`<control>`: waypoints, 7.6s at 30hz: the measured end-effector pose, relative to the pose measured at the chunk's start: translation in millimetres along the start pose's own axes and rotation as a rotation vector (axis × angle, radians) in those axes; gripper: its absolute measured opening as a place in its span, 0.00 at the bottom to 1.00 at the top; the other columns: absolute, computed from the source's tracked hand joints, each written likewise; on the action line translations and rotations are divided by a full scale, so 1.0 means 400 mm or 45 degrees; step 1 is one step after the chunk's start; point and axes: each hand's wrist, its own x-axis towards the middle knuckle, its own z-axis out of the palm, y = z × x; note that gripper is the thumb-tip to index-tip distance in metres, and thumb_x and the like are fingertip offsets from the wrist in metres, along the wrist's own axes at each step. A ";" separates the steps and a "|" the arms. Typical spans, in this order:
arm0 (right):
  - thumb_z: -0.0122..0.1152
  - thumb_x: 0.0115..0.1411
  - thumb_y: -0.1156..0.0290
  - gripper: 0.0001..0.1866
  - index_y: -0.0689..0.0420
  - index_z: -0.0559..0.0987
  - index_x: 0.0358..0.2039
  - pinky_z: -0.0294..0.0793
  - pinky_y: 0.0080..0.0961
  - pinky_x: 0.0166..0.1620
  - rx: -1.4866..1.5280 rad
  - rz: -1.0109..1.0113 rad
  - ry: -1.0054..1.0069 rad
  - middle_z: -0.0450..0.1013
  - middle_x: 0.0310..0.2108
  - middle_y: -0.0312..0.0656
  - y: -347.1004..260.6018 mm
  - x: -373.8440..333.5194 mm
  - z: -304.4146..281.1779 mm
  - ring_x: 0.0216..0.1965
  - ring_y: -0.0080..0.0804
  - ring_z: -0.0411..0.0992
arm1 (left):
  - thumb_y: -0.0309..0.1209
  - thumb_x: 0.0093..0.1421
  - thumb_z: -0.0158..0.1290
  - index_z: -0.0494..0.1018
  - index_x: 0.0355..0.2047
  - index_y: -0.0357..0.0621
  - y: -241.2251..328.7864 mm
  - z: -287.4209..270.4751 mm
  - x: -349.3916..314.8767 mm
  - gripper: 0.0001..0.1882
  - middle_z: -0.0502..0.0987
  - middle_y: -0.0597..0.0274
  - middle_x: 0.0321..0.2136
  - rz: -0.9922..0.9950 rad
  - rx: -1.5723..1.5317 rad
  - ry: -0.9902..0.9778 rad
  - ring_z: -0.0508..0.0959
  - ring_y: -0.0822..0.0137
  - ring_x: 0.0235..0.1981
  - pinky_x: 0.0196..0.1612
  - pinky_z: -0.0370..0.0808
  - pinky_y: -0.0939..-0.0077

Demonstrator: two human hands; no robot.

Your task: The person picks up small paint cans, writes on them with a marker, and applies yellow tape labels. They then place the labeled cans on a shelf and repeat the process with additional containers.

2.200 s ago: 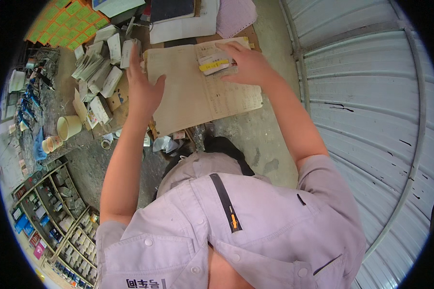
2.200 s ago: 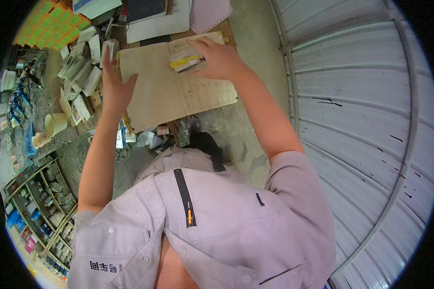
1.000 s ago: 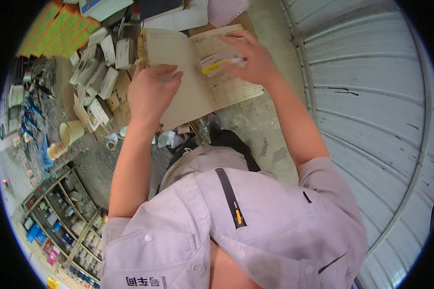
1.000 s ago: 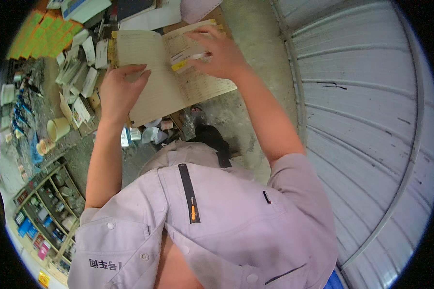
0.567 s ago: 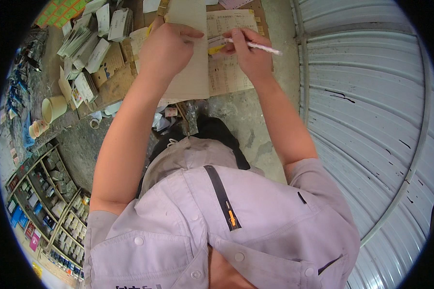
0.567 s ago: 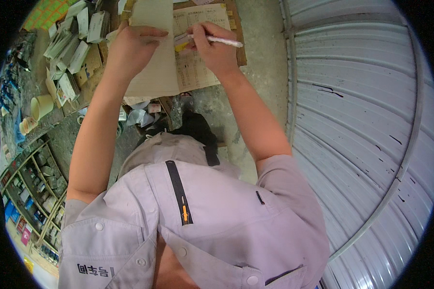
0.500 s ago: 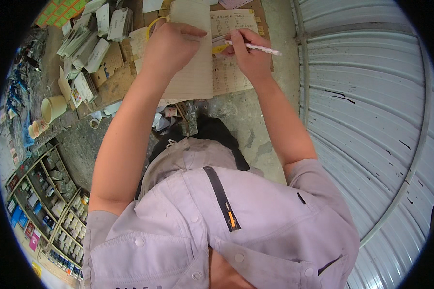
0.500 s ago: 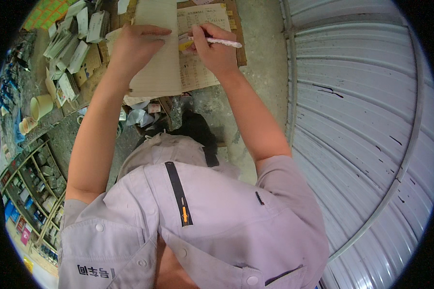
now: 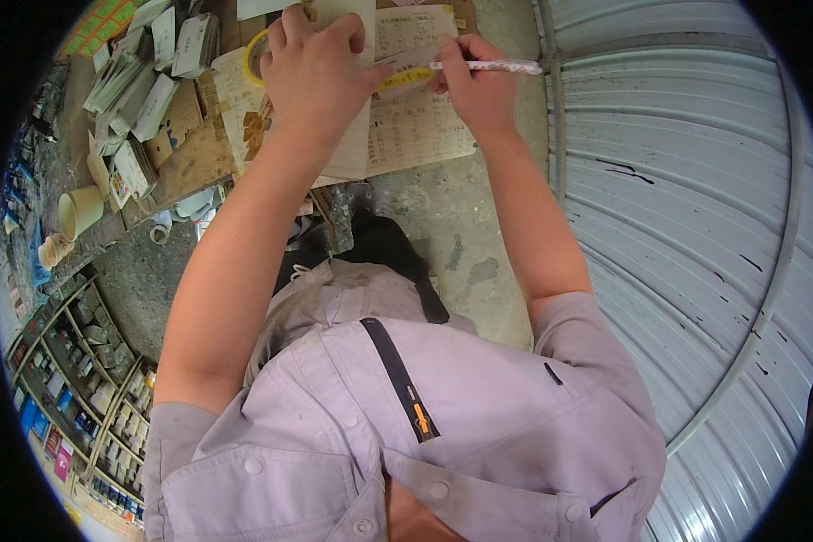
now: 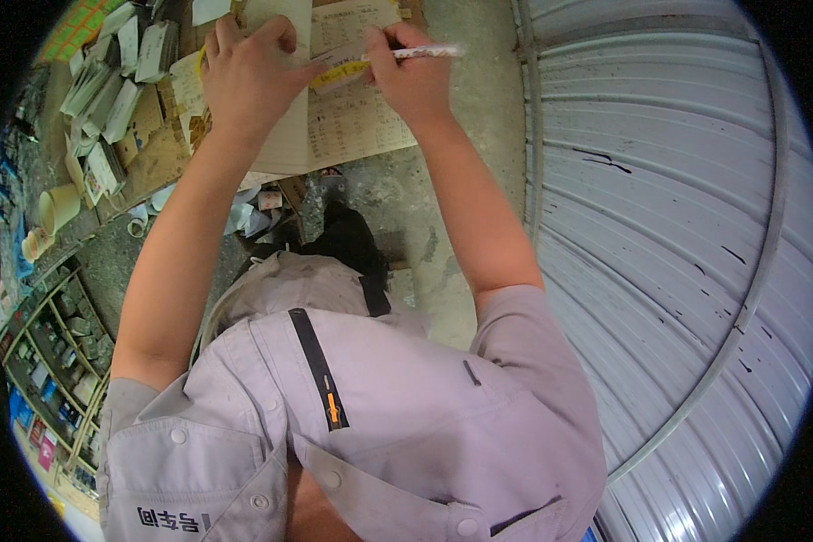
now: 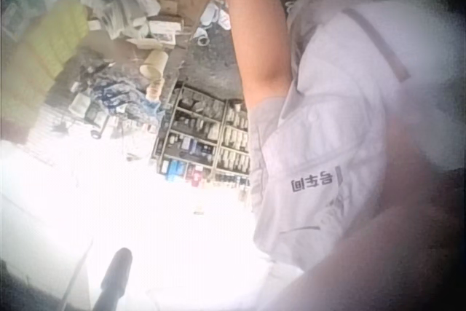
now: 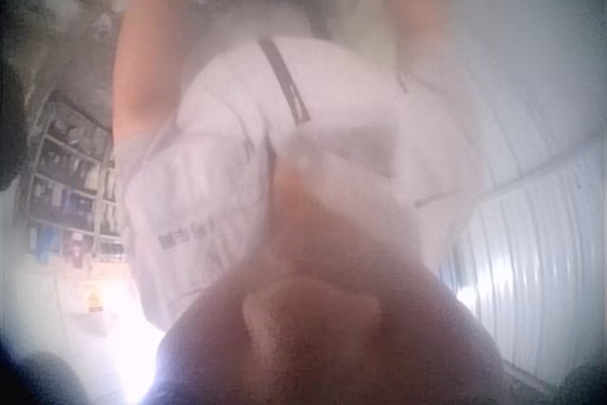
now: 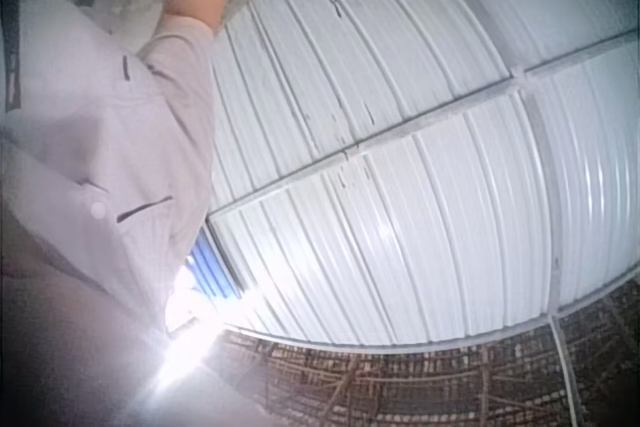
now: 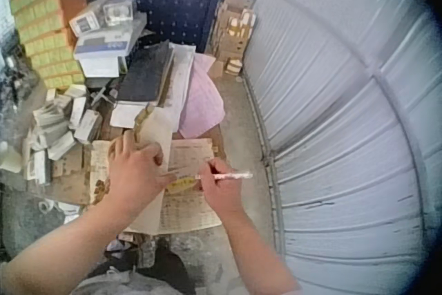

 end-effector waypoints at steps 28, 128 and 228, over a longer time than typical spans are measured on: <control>0.69 0.69 0.65 0.15 0.63 0.84 0.29 0.72 0.28 0.21 -0.466 -0.359 0.109 0.78 0.18 0.41 0.056 0.011 0.031 0.18 0.29 0.77 | 0.43 0.46 0.77 0.77 0.37 0.46 0.049 -0.082 0.029 0.24 0.72 0.39 0.49 -0.270 -0.190 -0.290 0.71 0.38 0.60 0.60 0.72 0.43; 0.79 0.58 0.65 0.27 0.62 0.82 0.54 0.80 0.31 0.44 -0.246 0.307 -0.792 0.81 0.41 0.39 -0.406 -0.188 0.174 0.41 0.25 0.79 | 0.60 0.72 0.55 0.64 0.71 0.44 -0.078 -0.213 -0.299 0.40 0.78 0.56 0.61 -1.200 -2.661 -0.600 0.79 0.58 0.61 0.66 0.74 0.56; 0.69 0.64 0.74 0.07 0.62 0.87 0.41 0.82 0.25 0.44 -0.141 -0.218 -2.313 0.85 0.33 0.40 -0.910 -0.741 2.476 0.35 0.23 0.82 | 0.22 0.63 0.67 0.83 0.38 0.39 -1.994 -1.073 -1.367 0.04 0.86 0.63 0.38 -1.192 -1.183 0.816 0.85 0.73 0.40 0.43 0.82 0.77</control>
